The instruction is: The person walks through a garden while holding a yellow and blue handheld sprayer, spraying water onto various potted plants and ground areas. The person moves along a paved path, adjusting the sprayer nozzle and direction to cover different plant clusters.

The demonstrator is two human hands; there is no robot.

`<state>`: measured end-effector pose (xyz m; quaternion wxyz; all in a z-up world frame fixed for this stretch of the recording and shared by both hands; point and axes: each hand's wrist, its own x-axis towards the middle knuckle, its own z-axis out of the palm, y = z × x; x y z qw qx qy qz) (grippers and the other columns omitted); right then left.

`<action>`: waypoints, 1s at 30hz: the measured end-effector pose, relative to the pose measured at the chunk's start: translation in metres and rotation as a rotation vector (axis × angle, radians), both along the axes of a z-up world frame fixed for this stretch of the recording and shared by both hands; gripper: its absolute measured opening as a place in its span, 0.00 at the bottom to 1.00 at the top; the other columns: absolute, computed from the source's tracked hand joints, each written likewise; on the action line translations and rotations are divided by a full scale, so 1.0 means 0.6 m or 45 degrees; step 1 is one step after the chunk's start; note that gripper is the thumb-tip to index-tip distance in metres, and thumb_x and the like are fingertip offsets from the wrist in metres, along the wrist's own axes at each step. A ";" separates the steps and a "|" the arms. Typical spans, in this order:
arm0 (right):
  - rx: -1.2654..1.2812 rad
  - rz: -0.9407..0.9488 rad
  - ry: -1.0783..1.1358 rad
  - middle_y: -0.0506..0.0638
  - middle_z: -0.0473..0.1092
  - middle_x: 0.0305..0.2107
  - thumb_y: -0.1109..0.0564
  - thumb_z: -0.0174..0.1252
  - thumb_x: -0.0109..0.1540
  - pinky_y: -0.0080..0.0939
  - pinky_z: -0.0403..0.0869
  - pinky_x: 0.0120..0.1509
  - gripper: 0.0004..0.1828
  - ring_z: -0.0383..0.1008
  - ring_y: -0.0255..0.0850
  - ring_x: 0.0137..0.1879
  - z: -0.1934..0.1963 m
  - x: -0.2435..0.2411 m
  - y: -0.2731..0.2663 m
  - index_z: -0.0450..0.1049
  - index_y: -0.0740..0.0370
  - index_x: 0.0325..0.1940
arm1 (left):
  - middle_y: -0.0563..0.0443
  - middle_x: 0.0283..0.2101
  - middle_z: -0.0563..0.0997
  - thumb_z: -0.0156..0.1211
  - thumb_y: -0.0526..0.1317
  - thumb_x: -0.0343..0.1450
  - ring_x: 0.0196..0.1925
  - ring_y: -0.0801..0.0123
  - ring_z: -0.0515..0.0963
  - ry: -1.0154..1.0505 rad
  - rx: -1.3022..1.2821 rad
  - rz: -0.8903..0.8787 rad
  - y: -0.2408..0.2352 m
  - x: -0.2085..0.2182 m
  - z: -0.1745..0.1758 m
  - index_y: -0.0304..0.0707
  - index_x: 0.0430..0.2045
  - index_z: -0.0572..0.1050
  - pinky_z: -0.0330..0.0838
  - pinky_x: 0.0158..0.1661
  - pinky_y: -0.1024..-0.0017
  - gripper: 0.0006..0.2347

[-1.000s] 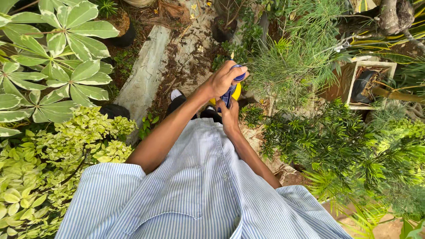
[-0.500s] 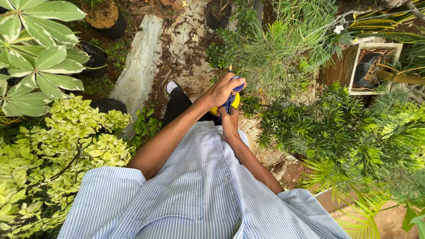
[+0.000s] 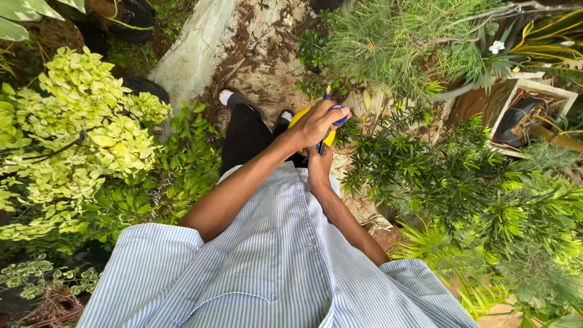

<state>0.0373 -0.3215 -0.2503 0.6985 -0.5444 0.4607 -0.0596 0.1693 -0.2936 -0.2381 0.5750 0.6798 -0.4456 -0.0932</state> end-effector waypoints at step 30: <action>-0.060 1.179 -0.202 0.47 0.70 0.22 0.60 0.53 0.61 0.37 0.64 0.33 0.09 0.66 0.33 0.28 0.006 0.020 0.164 0.71 0.66 0.27 | 0.40 0.38 0.74 0.47 0.48 0.82 0.40 0.55 0.73 0.104 -0.125 1.291 0.316 -0.123 0.060 0.32 0.43 0.78 0.68 0.43 0.64 0.16</action>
